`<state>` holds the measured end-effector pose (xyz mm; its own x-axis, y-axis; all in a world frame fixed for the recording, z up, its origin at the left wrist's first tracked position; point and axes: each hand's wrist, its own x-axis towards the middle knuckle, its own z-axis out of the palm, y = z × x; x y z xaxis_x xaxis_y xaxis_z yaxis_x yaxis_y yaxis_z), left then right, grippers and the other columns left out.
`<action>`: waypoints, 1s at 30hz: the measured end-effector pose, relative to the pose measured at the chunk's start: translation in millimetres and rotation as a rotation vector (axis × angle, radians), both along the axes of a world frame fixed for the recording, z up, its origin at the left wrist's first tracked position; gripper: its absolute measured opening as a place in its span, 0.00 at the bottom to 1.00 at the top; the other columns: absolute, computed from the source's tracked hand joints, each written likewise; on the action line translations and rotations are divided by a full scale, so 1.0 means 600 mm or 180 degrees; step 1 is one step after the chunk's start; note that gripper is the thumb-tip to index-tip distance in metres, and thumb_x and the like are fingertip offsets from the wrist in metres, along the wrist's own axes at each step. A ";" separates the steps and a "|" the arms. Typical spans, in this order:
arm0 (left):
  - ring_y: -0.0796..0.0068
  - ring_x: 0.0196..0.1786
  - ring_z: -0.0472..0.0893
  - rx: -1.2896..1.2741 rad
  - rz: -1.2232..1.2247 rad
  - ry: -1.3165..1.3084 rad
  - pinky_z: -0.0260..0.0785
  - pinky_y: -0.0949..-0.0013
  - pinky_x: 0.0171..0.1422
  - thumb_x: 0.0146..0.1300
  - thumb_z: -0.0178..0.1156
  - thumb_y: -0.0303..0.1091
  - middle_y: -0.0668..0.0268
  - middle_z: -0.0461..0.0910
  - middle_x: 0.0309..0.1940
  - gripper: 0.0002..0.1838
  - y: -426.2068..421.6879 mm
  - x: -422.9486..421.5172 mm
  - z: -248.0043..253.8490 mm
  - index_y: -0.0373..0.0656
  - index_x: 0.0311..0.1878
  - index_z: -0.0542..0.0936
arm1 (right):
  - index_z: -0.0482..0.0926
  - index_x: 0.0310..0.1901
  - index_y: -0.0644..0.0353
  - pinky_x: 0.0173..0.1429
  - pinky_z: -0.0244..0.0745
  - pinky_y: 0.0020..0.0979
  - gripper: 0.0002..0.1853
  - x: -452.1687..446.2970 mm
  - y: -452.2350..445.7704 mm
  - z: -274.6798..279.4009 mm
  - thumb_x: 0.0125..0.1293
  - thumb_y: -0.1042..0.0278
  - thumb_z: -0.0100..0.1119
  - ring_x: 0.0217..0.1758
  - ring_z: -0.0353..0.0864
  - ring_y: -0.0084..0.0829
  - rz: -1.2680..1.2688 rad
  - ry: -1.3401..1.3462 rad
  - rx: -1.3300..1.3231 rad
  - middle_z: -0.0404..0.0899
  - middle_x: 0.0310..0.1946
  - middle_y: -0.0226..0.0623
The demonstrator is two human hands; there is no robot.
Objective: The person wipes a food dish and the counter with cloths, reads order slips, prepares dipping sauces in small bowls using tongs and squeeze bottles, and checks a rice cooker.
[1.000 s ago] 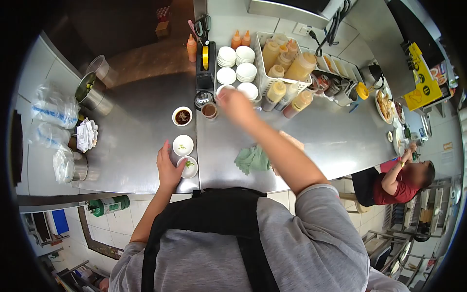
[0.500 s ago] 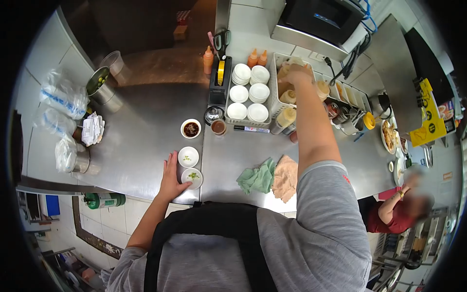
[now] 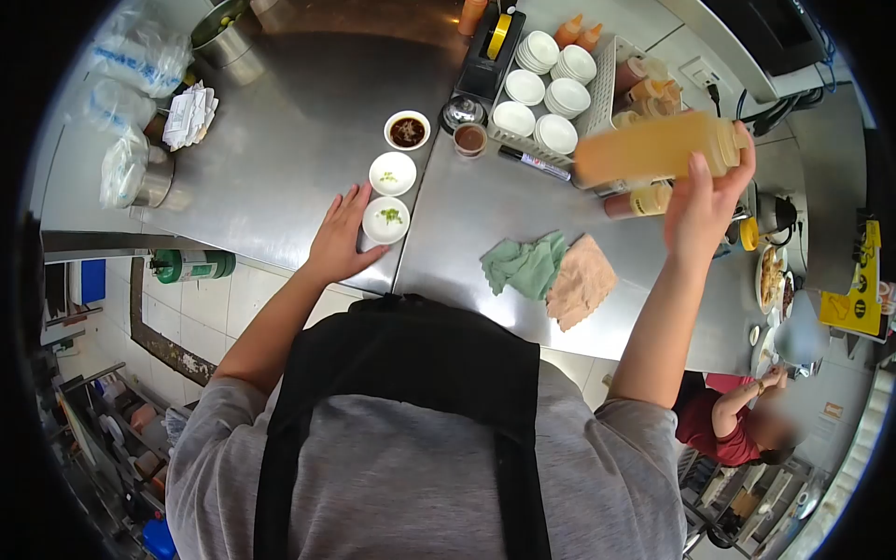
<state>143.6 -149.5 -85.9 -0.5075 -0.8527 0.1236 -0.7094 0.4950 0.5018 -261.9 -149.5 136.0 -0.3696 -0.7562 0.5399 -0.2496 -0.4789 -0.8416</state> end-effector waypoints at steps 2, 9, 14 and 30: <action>0.50 0.78 0.58 0.0036 -0.0010 -0.0019 0.45 0.49 0.81 0.55 0.70 0.49 0.48 0.60 0.74 0.54 -0.001 -0.002 0.003 0.39 0.78 0.50 | 0.55 0.71 0.49 0.53 0.80 0.44 0.39 0.052 0.054 -0.006 0.64 0.53 0.65 0.52 0.81 0.47 0.0418 -0.0342 0.0144 0.75 0.54 0.54; 0.51 0.79 0.56 0.0108 -0.0012 -0.0046 0.43 0.50 0.81 0.54 0.70 0.48 0.51 0.60 0.75 0.56 0.004 -0.003 0.010 0.40 0.78 0.48 | 0.57 0.70 0.44 0.39 0.81 0.40 0.38 0.136 0.127 -0.095 0.63 0.40 0.60 0.38 0.80 0.40 0.1536 -0.2198 0.1189 0.75 0.42 0.48; 0.52 0.79 0.56 0.0034 -0.0048 -0.0072 0.42 0.49 0.81 0.52 0.72 0.47 0.52 0.59 0.76 0.57 0.003 -0.003 0.006 0.40 0.79 0.48 | 0.71 0.56 0.52 0.45 0.80 0.40 0.24 0.136 0.109 -0.254 0.68 0.44 0.53 0.43 0.79 0.37 0.1737 -0.5790 0.1697 0.76 0.42 0.42; 0.54 0.79 0.55 -0.0083 -0.0062 -0.0233 0.40 0.50 0.82 0.53 0.71 0.47 0.53 0.56 0.77 0.55 0.005 -0.007 -0.001 0.44 0.79 0.49 | 0.67 0.62 0.56 0.49 0.79 0.42 0.23 0.173 0.136 -0.186 0.71 0.53 0.50 0.45 0.79 0.43 0.0358 -0.2394 0.1655 0.76 0.45 0.43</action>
<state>139.1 -146.5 -86.4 -0.5325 -0.8395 0.1077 -0.7337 0.5213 0.4357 -158.1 -68.0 24.4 -0.3952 -0.8892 -0.2305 0.4756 0.0166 -0.8795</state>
